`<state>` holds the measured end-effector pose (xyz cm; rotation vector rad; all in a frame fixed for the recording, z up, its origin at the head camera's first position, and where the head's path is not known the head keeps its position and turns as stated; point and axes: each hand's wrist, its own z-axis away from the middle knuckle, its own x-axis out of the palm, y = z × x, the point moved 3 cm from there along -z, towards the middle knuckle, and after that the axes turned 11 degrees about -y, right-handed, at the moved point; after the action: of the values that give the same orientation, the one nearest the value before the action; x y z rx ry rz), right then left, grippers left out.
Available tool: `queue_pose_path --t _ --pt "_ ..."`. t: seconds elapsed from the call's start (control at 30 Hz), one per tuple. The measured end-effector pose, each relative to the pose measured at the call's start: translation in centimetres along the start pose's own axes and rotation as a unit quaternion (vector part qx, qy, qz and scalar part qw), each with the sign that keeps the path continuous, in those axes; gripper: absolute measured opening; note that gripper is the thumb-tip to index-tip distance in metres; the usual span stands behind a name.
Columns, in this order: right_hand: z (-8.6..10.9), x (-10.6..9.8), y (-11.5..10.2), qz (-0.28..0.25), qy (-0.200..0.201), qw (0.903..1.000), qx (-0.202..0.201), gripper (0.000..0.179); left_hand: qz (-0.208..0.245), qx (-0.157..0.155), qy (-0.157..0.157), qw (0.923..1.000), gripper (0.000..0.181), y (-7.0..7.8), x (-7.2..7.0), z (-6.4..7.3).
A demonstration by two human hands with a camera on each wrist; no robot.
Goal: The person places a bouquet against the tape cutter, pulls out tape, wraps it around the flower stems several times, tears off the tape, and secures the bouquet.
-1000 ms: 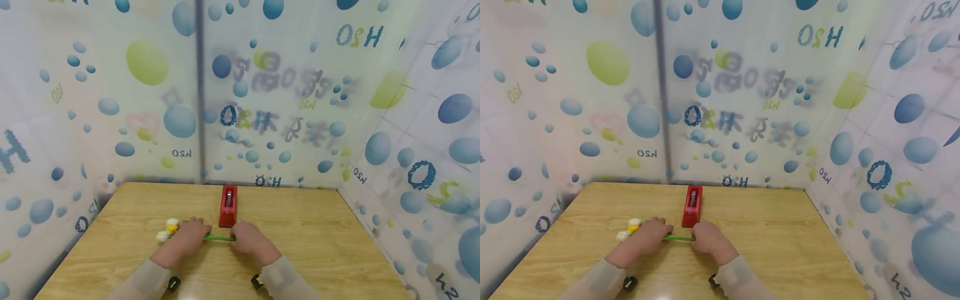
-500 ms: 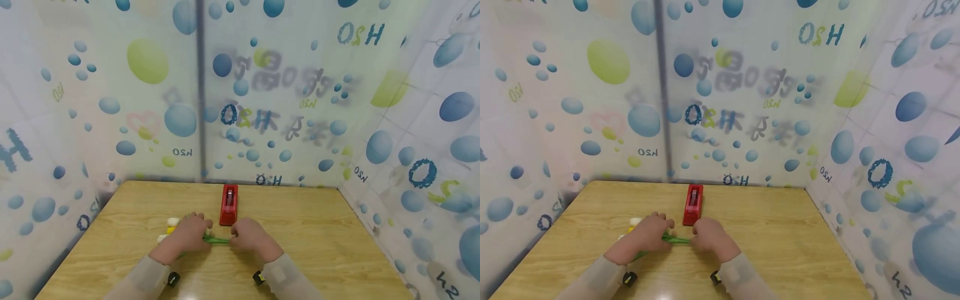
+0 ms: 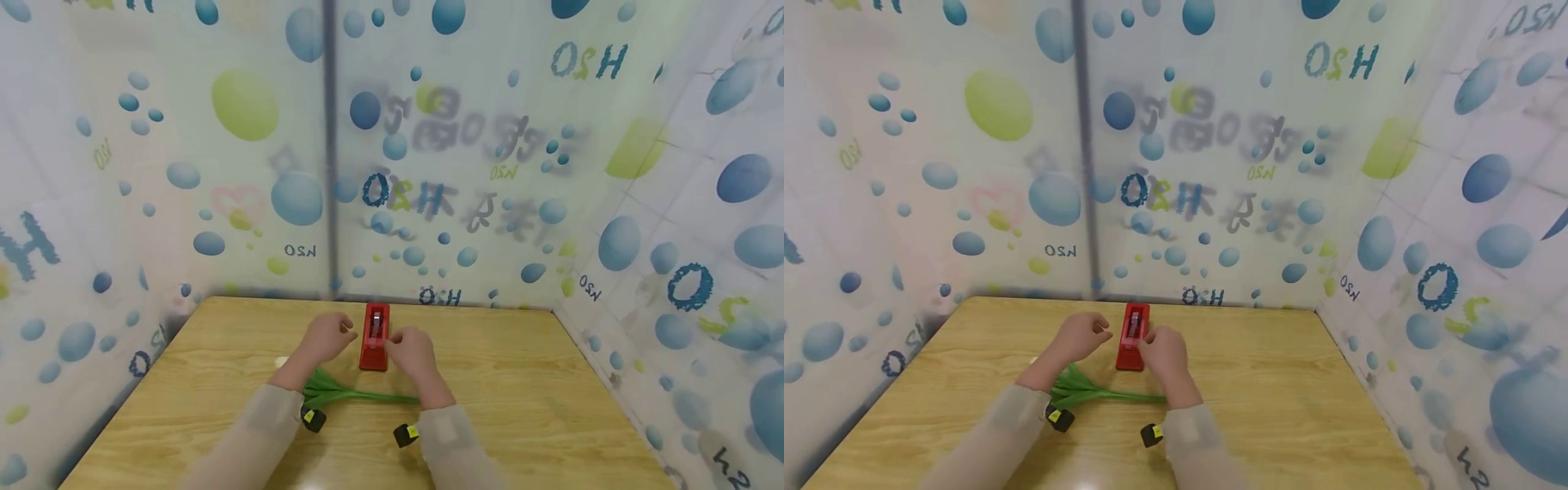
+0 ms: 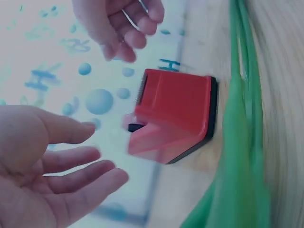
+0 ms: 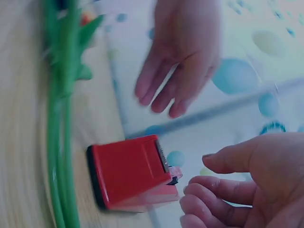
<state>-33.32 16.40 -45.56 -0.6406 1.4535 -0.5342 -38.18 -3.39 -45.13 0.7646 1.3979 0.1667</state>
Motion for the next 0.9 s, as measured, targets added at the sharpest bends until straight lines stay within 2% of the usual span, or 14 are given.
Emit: queue_pose_path --t 0.13,0.23,0.4,0.63,0.77,0.9 --pt "-1.1 0.4 0.3 -0.058 0.04 0.997 0.03 0.017 0.032 -0.014 0.03 0.9989 0.026 -0.9 1.3 -2.0" --pt "-2.0 1.5 0.9 -0.089 0.052 0.9935 0.049 0.017 0.05 -0.022 0.038 0.9978 0.027 -1.7 2.4 -2.8" --pt "-2.8 2.9 1.6 -0.115 0.053 0.9905 0.053 0.015 0.096 -0.043 0.033 0.9939 0.026 -2.5 3.7 -3.2" --pt "-3.0 4.1 1.9 -0.167 0.044 0.9828 0.064 0.015 0.119 -0.018 0.023 0.9924 0.019 -2.2 4.9 -3.2" --pt "-3.0 4.8 2.1 -0.19 0.026 0.9785 0.077 0.017 0.142 -0.043 0.025 0.9886 0.017 -2.2 5.3 -3.0" --pt "-3.2 5.0 2.2 -0.213 0.028 0.9727 0.089 0.02 0.161 -0.057 0.021 0.985 0.017 -2.2 5.3 -3.1"
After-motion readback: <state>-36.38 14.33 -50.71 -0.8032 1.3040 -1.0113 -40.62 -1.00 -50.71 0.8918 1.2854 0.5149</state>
